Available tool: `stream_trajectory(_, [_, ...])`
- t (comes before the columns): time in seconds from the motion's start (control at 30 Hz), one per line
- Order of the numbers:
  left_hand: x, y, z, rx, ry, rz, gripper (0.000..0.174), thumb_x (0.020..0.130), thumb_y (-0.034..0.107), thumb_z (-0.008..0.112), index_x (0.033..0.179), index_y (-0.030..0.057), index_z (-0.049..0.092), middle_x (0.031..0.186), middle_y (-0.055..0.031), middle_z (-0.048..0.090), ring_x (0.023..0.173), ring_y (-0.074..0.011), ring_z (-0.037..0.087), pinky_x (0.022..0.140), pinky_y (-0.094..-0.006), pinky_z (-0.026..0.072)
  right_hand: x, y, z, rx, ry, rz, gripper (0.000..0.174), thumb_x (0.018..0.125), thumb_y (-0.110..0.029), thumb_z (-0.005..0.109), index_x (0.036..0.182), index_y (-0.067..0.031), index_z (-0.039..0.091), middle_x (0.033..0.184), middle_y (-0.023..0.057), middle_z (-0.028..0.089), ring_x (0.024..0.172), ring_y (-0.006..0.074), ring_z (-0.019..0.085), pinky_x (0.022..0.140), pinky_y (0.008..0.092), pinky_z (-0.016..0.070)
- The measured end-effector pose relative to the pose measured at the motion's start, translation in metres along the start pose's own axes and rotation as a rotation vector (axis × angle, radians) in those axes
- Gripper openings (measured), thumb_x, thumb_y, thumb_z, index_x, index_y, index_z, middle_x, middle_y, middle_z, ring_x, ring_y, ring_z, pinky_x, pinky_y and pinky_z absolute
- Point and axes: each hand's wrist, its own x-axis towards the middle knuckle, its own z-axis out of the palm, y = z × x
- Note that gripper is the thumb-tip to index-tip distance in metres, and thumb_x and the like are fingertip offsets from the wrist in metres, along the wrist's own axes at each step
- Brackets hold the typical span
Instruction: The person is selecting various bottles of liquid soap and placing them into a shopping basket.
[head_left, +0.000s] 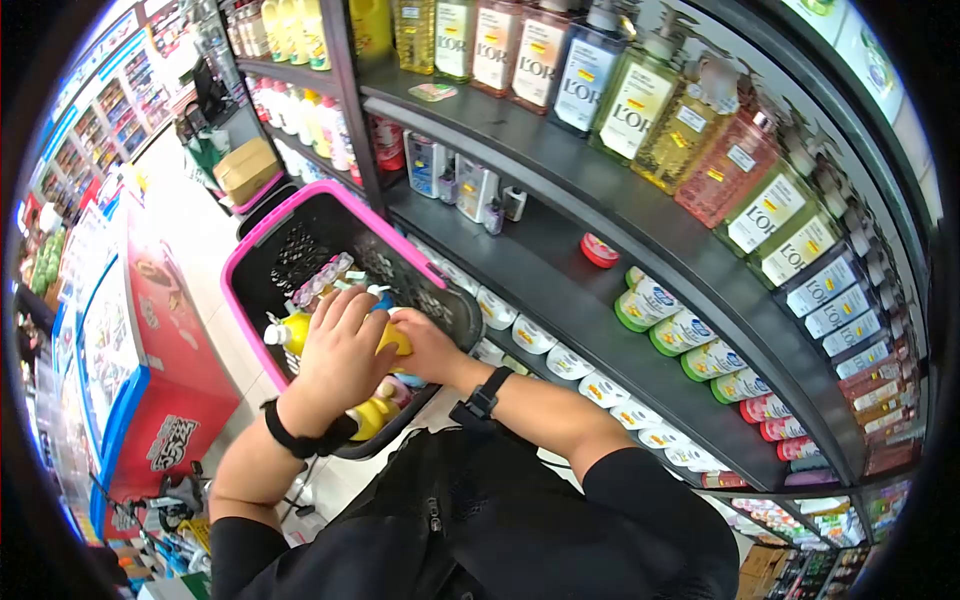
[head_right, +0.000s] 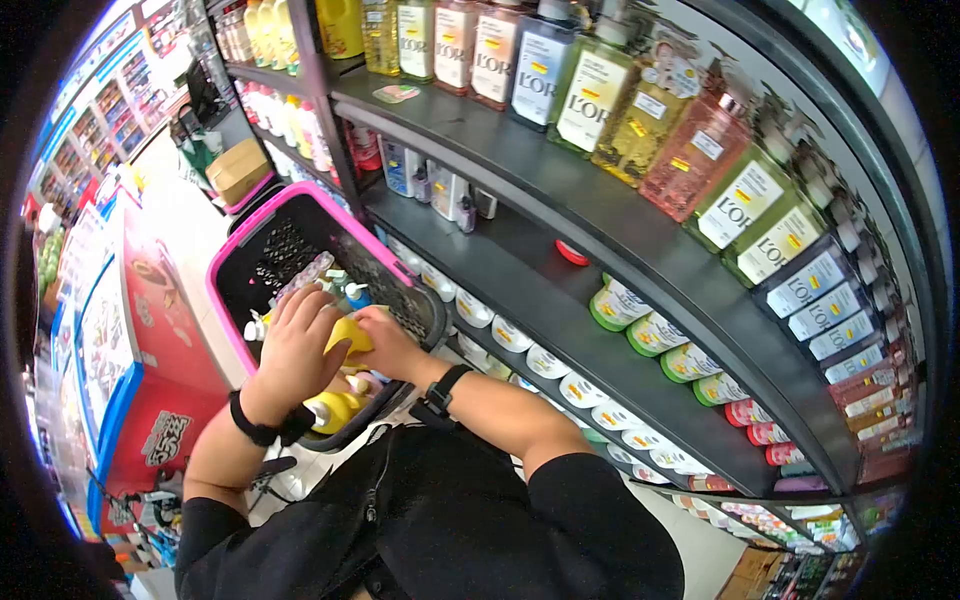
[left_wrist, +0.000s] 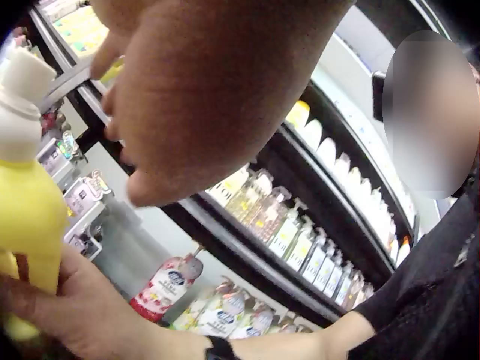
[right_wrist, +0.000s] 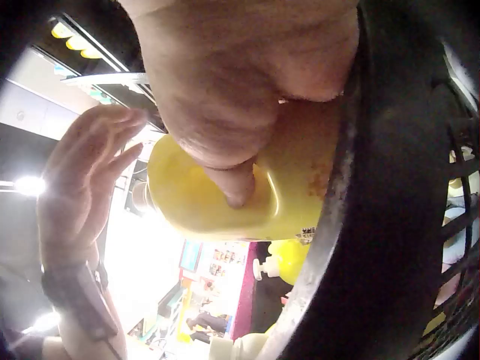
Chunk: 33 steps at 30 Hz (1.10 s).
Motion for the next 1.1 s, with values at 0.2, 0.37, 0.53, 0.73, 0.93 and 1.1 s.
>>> stream_trajectory(0.2, [-0.090, 0.025, -0.001, -0.283, 0.230, -0.228, 0.027, 0.071, 0.005, 0.073, 0.095, 0.0037, 0.060, 0.104, -0.0150, 0.060, 0.096, -0.0361, 0.060, 0.084, -0.0440, 0.0485, 0.009, -0.036, -0.029, 0.127, 0.158, 0.163, 0.047, 0.076, -0.018, 0.082, 0.115, -0.0009, 0.064, 0.118, 0.0133, 0.059, 0.114, 0.0289, 0.056, 0.102, 0.0377, 0.0433])
stream_trajectory(0.37, [-0.139, 0.030, 0.032, -0.501, -0.054, -0.220, 0.026, 0.076, 0.008, 0.073, 0.100, 0.0036, 0.063, 0.105, -0.0150, 0.062, 0.095, -0.0358, 0.063, 0.083, -0.0433, 0.0524, 0.019, -0.054, -0.064, 0.308, 0.244, 0.042, 0.038, 0.084, -0.012, 0.075, 0.120, -0.0041, 0.064, 0.121, 0.0098, 0.064, 0.117, 0.0242, 0.058, 0.104, 0.0390, 0.0418])
stream_trajectory(0.53, [-0.127, 0.038, 0.035, -0.680, 0.030, -0.320, 0.035, 0.077, 0.005, 0.073, 0.109, 0.0029, 0.060, 0.115, -0.0176, 0.062, 0.105, -0.0365, 0.061, 0.091, -0.0407, 0.0495, -0.007, -0.096, -0.092, 0.843, 0.315, 0.215, 0.044, 0.092, -0.011, 0.069, 0.133, -0.0024, 0.056, 0.128, 0.0074, 0.062, 0.119, 0.0206, 0.059, 0.105, 0.0377, 0.0434])
stream_trajectory(0.73, [-0.104, 0.031, 0.064, -0.973, 0.009, -0.423, 0.060, 0.079, 0.008, 0.076, 0.132, -0.0002, 0.047, 0.124, -0.0170, 0.055, 0.111, -0.0290, 0.058, 0.096, -0.0378, 0.0470, -0.061, -0.124, -0.113, 0.914, 0.321, 0.234, 0.041, 0.095, -0.015, 0.067, 0.132, -0.0022, 0.056, 0.128, 0.0058, 0.062, 0.118, 0.0179, 0.058, 0.105, 0.0380, 0.0438])
stream_trajectory(0.93, [-0.082, 0.049, 0.097, -1.353, -0.116, -0.248, 0.079, 0.079, 0.023, 0.081, 0.142, -0.0021, 0.039, 0.134, -0.0156, 0.051, 0.122, -0.0267, 0.054, 0.103, -0.0402, 0.0442, -0.113, -0.158, -0.146, 0.650, 0.363, 0.231, 0.049, 0.093, -0.017, 0.070, 0.137, -0.0040, 0.053, 0.133, 0.0048, 0.061, 0.123, 0.0164, 0.055, 0.107, 0.0374, 0.0415])
stream_trajectory(1.1, [-0.030, 0.113, 0.085, -1.443, -0.248, -0.106, 0.087, 0.079, 0.036, 0.081, 0.142, -0.0043, 0.038, 0.135, -0.0169, 0.053, 0.125, -0.0287, 0.054, 0.104, -0.0410, 0.0428, -0.180, -0.201, -0.204, 0.483, 0.489, 0.141, 0.053, 0.092, -0.014, 0.072, 0.139, -0.0043, 0.051, 0.132, 0.0031, 0.060, 0.123, 0.0144, 0.053, 0.108, 0.0364, 0.0403])
